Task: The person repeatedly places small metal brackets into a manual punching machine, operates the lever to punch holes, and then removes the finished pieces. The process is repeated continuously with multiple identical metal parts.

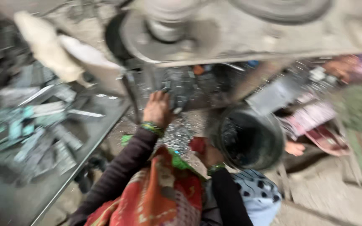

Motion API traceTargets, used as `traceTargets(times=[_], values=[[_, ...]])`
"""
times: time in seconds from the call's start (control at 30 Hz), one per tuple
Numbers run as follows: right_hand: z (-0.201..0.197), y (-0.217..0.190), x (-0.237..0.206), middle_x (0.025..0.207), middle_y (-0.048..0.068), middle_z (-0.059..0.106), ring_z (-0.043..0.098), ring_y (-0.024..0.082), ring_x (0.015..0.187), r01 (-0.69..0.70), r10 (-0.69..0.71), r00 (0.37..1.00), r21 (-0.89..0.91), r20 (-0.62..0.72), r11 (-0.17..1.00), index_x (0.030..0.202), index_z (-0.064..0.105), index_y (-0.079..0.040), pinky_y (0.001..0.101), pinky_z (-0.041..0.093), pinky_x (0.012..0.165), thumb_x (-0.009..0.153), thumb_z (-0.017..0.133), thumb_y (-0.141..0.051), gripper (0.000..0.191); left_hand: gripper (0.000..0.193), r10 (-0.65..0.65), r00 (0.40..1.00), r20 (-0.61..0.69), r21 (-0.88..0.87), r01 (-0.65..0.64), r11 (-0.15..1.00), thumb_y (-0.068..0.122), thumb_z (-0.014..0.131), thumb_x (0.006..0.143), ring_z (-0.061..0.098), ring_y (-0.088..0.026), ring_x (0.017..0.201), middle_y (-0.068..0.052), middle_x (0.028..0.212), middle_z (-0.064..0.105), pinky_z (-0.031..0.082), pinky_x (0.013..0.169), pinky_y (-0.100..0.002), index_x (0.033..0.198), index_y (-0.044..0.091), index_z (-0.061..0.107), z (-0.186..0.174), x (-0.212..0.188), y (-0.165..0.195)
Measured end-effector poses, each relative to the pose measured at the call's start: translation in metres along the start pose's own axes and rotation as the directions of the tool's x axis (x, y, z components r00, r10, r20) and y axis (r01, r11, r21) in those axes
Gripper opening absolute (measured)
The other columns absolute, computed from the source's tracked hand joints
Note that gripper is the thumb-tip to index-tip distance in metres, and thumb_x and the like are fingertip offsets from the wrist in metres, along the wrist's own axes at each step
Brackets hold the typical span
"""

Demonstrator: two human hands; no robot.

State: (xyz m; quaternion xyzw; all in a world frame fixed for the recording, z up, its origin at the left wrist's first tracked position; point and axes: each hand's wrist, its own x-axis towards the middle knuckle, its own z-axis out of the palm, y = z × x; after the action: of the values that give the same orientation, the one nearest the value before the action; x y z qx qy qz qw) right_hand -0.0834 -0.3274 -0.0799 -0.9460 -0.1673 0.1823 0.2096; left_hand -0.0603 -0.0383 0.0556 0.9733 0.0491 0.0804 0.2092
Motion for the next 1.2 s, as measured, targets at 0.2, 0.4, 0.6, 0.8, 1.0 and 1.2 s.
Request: traceTargets(times=[0.2,0.4,0.6,0.8,1.0,1.2], values=[[-0.059,-0.051,0.005,0.099,0.023,0.072,0.073,0.044,0.088,-0.159,0.203,0.962,-0.231,0.184,0.960,0.144,0.035,-0.016,0.0534,0.058,0.075,0.084,0.076,-0.059,0.084,0.081,-0.265,0.938,0.223,0.257,0.206,0.944,0.049,0.054,0.093,0.020,-0.030,0.153,-0.012,0.166,0.019,-0.003,0.121,-0.066,0.157,0.009,0.024,-0.024,0.004,-0.008],[-0.133,-0.115,-0.015,0.099,0.017,0.077,0.075,0.040,0.090,-0.114,0.143,0.988,-0.355,0.059,0.928,0.144,0.044,-0.031,0.0511,0.059,0.077,0.089,0.060,-0.064,0.066,0.079,-0.215,0.960,0.180,0.280,0.159,0.947,0.048,0.048,0.098,0.025,-0.032,0.154,-0.016,0.167,0.026,-0.005,0.121,-0.066,0.160,0.006,0.023,-0.011,0.007,-0.009],[-0.086,-0.092,-0.019,0.104,0.019,0.075,0.074,0.043,0.093,-0.164,0.186,0.980,-0.241,0.070,0.957,0.145,0.041,-0.029,0.0534,0.057,0.079,0.088,0.062,-0.063,0.070,0.087,-0.212,0.969,0.128,0.199,0.184,0.962,0.059,0.051,0.095,0.027,-0.033,0.152,-0.019,0.164,0.029,-0.003,0.122,-0.064,0.157,0.002,0.027,-0.010,0.008,-0.009],[-0.054,-0.062,-0.008,0.105,0.021,0.076,0.073,0.043,0.096,-0.115,0.141,0.979,-0.173,0.147,0.978,0.144,0.041,-0.023,0.0538,0.057,0.082,0.089,0.063,-0.061,0.070,0.095,-0.197,0.979,0.046,0.132,0.190,0.973,0.059,0.062,0.085,0.032,-0.030,0.151,-0.018,0.160,0.037,-0.001,0.123,-0.062,0.155,0.003,0.032,-0.015,0.007,-0.009],[-0.116,-0.080,-0.008,0.106,0.021,0.077,0.074,0.043,0.098,-0.102,0.170,0.975,-0.396,0.140,0.912,0.141,0.044,-0.022,0.0541,0.057,0.085,0.090,0.062,-0.061,0.067,0.088,-0.237,0.969,0.069,0.086,0.231,0.969,0.050,0.069,0.084,0.036,-0.029,0.149,-0.014,0.158,0.041,0.001,0.124,-0.063,0.153,0.004,0.038,-0.002,0.017,-0.015],[-0.079,-0.083,-0.016,0.115,0.023,0.067,0.071,0.049,0.090,-0.072,0.089,0.995,-0.318,0.038,0.945,0.141,0.037,-0.022,0.0603,0.056,0.071,0.090,0.062,-0.062,0.069,0.083,-0.169,0.984,-0.052,0.144,0.175,0.974,0.042,0.067,0.090,0.040,-0.029,0.147,-0.014,0.159,0.043,0.003,0.124,-0.065,0.155,0.002,0.037,0.010,0.025,-0.024]])
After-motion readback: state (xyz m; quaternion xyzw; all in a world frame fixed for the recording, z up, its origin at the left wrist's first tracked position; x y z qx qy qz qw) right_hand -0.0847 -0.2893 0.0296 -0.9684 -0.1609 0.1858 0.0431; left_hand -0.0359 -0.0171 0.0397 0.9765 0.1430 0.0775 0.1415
